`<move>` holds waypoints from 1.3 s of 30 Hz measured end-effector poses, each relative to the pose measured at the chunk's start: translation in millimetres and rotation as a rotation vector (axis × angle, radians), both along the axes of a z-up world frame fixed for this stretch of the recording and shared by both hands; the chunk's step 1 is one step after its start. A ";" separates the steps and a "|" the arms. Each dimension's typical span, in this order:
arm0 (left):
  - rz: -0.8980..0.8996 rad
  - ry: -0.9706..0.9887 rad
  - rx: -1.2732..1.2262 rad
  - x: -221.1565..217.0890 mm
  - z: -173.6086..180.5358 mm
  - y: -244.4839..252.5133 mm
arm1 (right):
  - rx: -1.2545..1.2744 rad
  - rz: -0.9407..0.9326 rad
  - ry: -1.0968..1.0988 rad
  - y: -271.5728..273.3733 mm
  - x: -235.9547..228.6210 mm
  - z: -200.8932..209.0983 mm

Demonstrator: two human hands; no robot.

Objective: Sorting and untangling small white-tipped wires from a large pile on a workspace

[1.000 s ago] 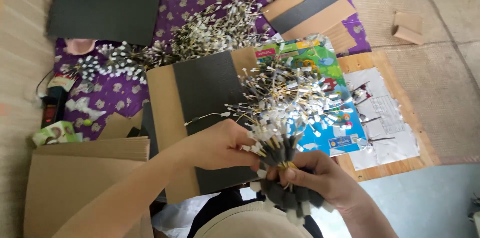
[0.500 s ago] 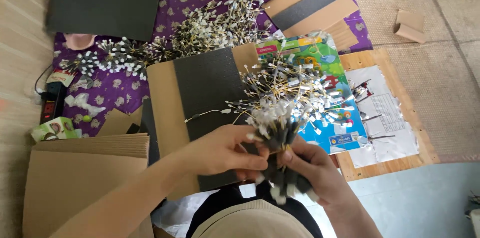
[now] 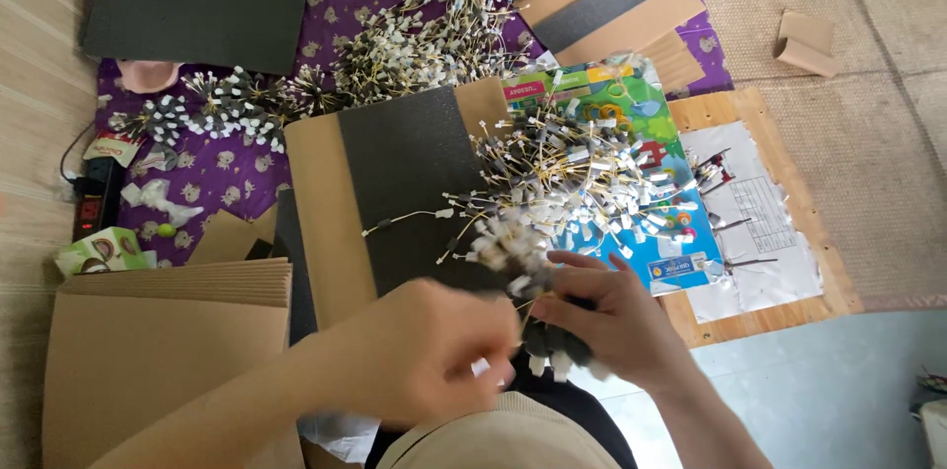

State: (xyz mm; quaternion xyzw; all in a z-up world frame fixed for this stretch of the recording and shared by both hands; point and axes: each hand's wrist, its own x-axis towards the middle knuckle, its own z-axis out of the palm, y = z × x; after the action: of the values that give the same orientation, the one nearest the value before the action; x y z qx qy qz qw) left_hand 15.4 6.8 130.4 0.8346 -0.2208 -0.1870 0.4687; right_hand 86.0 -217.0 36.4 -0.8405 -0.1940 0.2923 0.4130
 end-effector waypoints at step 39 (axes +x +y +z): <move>1.124 -0.143 -0.816 46.3 -108.8 -52.3 | 0.817 -0.857 0.476 67.5 -26.1 -3.3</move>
State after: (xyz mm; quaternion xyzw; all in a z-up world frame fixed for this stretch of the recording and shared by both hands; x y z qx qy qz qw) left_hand 61.7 -45.6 21.6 0.5900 0.1614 0.2372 0.7547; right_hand 60.0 -149.5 33.1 -0.5303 0.1607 0.1826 0.8122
